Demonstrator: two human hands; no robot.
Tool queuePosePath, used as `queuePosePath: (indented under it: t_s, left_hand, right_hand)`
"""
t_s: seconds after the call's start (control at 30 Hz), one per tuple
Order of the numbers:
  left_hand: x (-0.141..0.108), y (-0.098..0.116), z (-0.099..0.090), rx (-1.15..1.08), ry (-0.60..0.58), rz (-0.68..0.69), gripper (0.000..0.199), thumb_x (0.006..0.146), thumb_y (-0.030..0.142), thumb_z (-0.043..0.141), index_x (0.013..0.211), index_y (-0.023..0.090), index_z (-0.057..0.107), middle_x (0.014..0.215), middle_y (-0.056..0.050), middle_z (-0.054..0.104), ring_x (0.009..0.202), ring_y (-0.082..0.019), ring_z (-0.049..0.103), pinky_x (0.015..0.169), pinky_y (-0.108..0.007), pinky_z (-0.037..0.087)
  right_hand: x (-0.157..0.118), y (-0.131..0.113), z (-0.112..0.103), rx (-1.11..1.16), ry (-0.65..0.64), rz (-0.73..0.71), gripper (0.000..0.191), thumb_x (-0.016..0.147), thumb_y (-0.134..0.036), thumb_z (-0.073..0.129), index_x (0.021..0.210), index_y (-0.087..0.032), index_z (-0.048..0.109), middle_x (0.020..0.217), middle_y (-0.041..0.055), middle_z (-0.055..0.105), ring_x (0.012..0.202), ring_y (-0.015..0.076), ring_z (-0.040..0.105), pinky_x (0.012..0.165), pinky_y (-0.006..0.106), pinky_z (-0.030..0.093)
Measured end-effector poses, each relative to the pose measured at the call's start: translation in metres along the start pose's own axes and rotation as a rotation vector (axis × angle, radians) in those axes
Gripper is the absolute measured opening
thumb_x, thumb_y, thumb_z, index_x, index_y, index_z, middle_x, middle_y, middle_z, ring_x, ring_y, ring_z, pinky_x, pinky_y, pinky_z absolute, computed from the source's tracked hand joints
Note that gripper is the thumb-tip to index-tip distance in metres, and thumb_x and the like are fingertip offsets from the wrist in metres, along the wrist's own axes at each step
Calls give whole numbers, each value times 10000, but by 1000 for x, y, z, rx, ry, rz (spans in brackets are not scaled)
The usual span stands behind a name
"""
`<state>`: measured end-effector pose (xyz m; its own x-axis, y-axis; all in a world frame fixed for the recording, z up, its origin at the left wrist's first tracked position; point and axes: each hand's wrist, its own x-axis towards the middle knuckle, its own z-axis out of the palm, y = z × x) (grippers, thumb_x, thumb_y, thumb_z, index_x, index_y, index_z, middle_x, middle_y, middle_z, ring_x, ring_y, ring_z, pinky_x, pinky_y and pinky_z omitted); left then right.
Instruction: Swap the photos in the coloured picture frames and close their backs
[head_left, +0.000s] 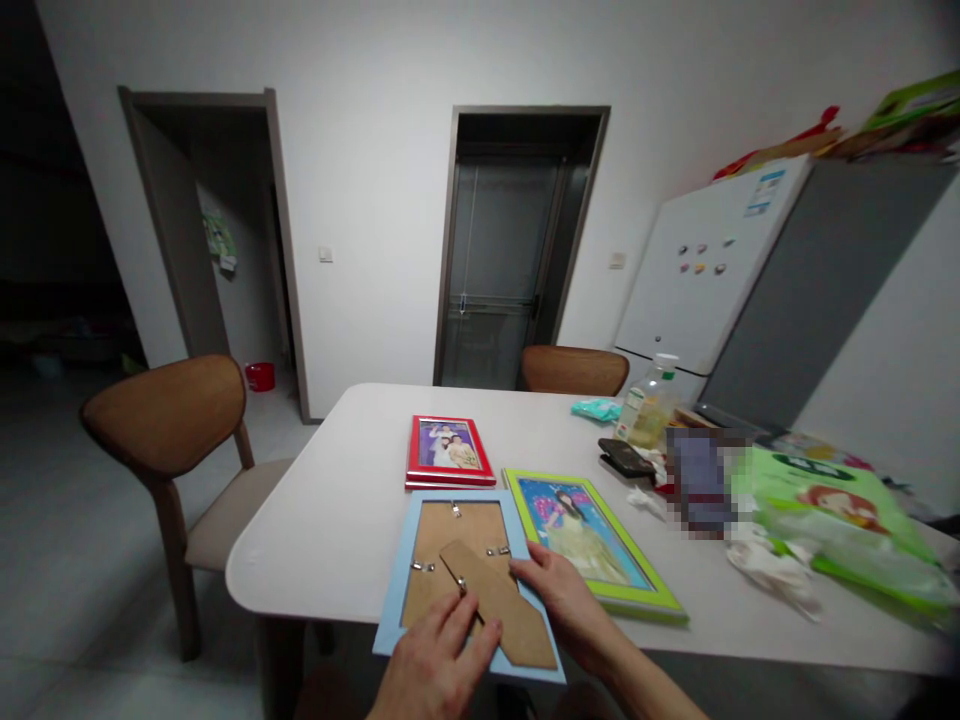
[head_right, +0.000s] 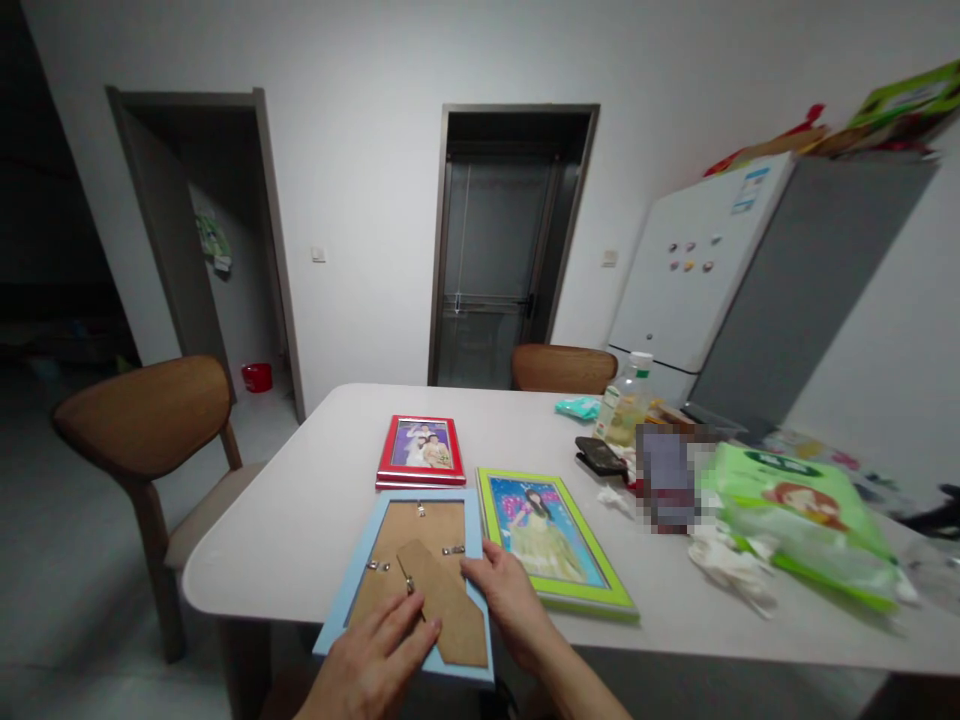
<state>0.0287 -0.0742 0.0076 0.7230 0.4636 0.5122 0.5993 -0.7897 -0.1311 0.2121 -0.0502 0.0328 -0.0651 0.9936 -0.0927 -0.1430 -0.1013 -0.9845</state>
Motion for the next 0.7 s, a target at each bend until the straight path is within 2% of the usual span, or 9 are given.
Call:
queuePosePath:
  t_s: [0.13,0.23,0.33,0.4,0.53,0.7]
  left_hand:
    - [2,2,15,6,-11,-49,320,794,280,458,1107,216,485,1117,-94,565,1006,-242,531,769,-291,499]
    - [2,3,22,7,-48,-90,323,791,283,479,1107,217,484,1140,-96,547,1029,-246,513,794,-295,486]
    - [1,5,24,0,-91,-107,316,788,257,495,1101,213,486,1156,-99,533,1043,-247,500,809,-296,477]
    - [1,6,27,-8,-113,-110,311,787,235,500,1096,211,488,1159,-97,531,1052,-245,493,823,-301,469]
    - [0,4,29,-61,-146,-151,325,781,153,484,1098,226,484,1182,-69,516,1085,-218,466,862,-300,443]
    - [-8,-9,18,-191,-216,-320,472,656,114,544,1114,194,461,1224,-79,475,1113,-231,435,932,-393,367]
  right_hand:
    - [20,12,-11,-473,92,-98,380,631,-236,485,989,-124,544,861,72,654,746,196,597,687,305,452]
    - [29,18,-14,-912,201,-183,391,640,-192,471,1019,-118,536,937,111,625,851,207,567,777,309,408]
    - [32,20,-12,-1196,197,-228,368,656,-167,465,1009,-112,549,995,140,593,940,218,526,835,302,364]
    - [33,20,-9,-1296,163,-239,333,657,-147,459,969,-111,571,969,140,590,929,216,522,828,288,363]
    - [37,20,-7,-1349,139,-267,307,653,-129,454,927,-119,591,940,126,569,899,197,519,812,257,363]
    - [48,19,-5,-1389,151,-294,243,663,-132,446,835,-138,619,922,107,551,868,177,516,782,229,357]
